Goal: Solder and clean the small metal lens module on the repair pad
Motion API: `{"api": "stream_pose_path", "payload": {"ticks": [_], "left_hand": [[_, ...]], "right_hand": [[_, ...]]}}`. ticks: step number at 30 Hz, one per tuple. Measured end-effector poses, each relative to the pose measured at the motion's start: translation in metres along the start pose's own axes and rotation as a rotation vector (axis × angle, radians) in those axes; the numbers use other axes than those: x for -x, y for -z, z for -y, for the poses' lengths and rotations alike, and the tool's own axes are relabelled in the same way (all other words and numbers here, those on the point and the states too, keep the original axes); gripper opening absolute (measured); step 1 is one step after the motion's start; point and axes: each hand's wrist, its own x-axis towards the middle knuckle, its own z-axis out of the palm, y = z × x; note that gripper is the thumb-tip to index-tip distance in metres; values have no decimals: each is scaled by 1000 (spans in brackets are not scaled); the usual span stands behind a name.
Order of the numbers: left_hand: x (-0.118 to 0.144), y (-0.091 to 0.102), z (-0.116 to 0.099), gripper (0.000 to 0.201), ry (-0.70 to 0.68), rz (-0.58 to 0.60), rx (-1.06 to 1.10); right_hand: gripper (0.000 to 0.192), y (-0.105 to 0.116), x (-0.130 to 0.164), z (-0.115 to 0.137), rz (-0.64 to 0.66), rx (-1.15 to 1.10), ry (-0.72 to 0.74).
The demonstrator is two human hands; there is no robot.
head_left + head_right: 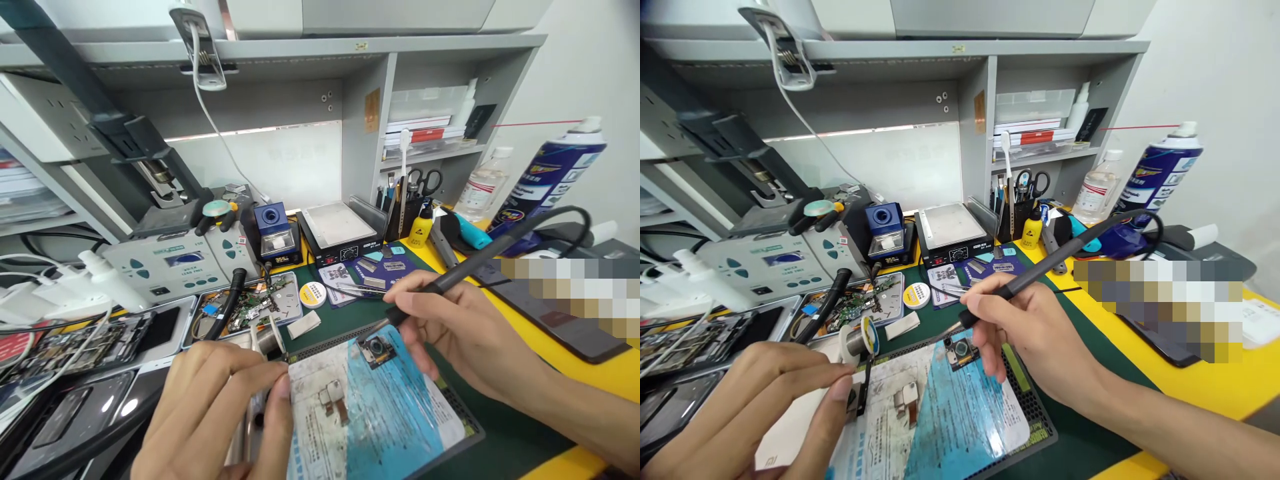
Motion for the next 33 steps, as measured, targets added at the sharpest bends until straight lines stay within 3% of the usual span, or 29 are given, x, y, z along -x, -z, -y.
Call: {"api": "stream_pose_path", "payload": {"ticks": [7, 14, 20, 33], "left_hand": [[-1, 9, 8, 11, 49, -22, -37], [-1, 13, 13, 8, 79, -29, -35], [-2, 12, 15, 10, 118, -17, -71], [-1, 13, 19, 14, 182, -28, -126]], "right_hand": [[29, -8, 2, -2, 124, 145, -63], [18, -33, 9, -9, -70, 501, 6], [9, -47, 8, -13, -85, 540, 54], [16, -41, 6, -28, -71, 637, 29]]}}
